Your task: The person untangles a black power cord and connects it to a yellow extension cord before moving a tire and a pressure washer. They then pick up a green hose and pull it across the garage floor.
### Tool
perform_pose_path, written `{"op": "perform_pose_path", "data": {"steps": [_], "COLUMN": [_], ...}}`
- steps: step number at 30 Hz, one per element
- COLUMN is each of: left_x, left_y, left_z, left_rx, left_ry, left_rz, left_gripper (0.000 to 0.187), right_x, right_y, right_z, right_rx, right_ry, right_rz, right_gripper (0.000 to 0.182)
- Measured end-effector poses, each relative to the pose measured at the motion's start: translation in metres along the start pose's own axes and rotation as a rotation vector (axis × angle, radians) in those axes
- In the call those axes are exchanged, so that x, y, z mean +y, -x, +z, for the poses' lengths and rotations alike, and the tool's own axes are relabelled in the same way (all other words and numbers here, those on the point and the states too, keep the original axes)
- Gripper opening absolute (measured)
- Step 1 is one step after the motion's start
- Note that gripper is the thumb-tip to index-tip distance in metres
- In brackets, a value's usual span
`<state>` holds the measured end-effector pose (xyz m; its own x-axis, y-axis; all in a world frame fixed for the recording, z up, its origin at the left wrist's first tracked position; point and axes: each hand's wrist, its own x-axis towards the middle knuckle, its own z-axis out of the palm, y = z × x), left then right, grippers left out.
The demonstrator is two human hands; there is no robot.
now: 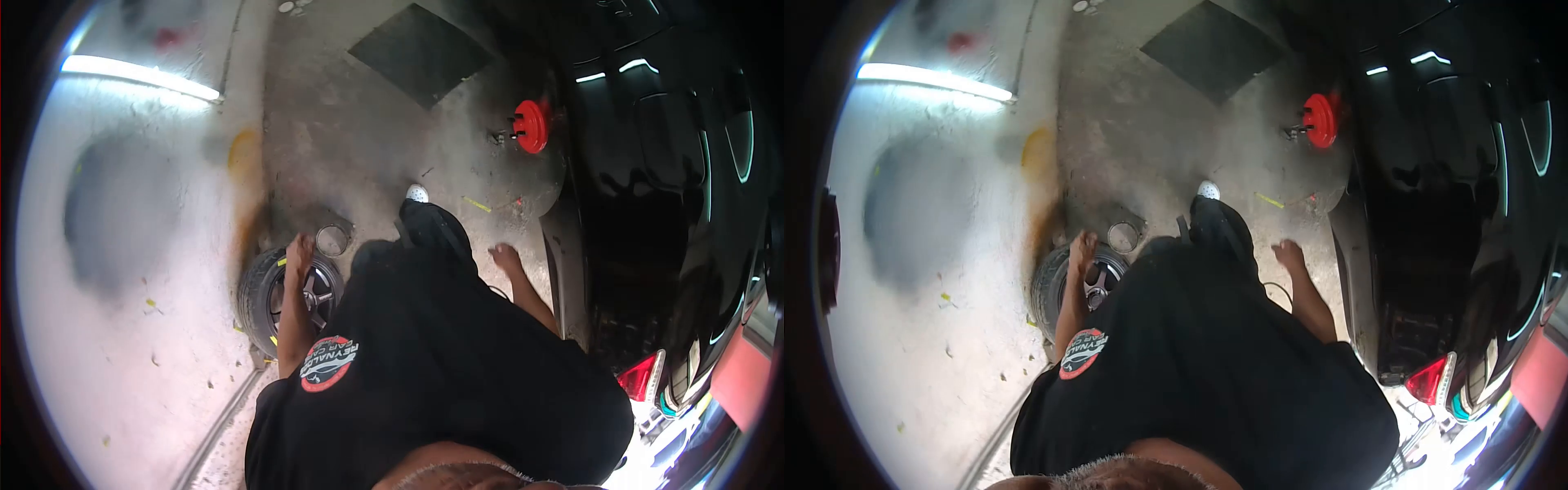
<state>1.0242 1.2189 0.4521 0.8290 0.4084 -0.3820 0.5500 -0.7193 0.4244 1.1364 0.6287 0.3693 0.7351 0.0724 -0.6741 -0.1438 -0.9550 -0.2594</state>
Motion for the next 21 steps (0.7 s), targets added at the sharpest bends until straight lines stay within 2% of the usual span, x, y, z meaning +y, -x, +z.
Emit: {"op": "perform_pose_path", "data": {"steps": [2,4,5,7,9,12,14,15,17,20,21], "left_x": [-0.049,-0.029,-0.044,-0.116,-0.155,-0.104,-0.078,-0.116,-0.104,-0.119,-0.127], "left_y": [0.015,0.048,0.055,0.049,0.028,-0.019,-0.081,-0.135,-0.225,-0.364,-0.409], "left_z": [0.037,0.029,0.037,0.077,0.100,0.047,0.011,0.018,-0.024,-0.055,-0.066], "left_rx": [-0.173,-0.288,-0.371,-0.557,-0.662,-0.450,-0.309,-0.331,-0.264,-0.164,-0.183], "left_ry": [-0.076,-0.136,-0.143,-0.056,0.033,0.329,0.566,0.485,0.115,-0.074,0.082], "left_rz": [-0.122,-0.293,-0.330,-0.288,-0.216,-0.357,-0.383,-0.274,-0.169,-0.041,-0.054], "left_gripper": [0.039,0.043,0.042,0.041,0.039,0.035,0.033,0.027,0.027,0.034,0.038], "right_x": [-0.031,-0.078,-0.097,-0.116,-0.128,-0.125,-0.110,-0.105,-0.107,-0.166,-0.187], "right_y": [-0.042,-0.055,-0.063,-0.081,-0.094,-0.107,-0.110,-0.104,-0.095,-0.089,-0.083], "right_z": [-0.040,-0.100,-0.122,-0.141,-0.150,-0.131,-0.102,-0.092,-0.069,-0.070,-0.075], "right_rx": [0.153,0.224,0.250,0.276,0.267,0.253,0.204,0.176,0.112,-0.097,-0.183], "right_ry": [-0.149,-0.208,-0.243,-0.318,-0.395,-0.238,-0.178,-0.188,-0.175,-0.212,-0.242], "right_rz": [-0.062,-0.098,-0.107,-0.100,-0.064,0.063,0.126,0.157,0.235,0.432,0.504], "right_gripper": [0.043,0.044,0.045,0.046,0.047,0.043,0.040,0.039,0.040,0.040,0.041]}}
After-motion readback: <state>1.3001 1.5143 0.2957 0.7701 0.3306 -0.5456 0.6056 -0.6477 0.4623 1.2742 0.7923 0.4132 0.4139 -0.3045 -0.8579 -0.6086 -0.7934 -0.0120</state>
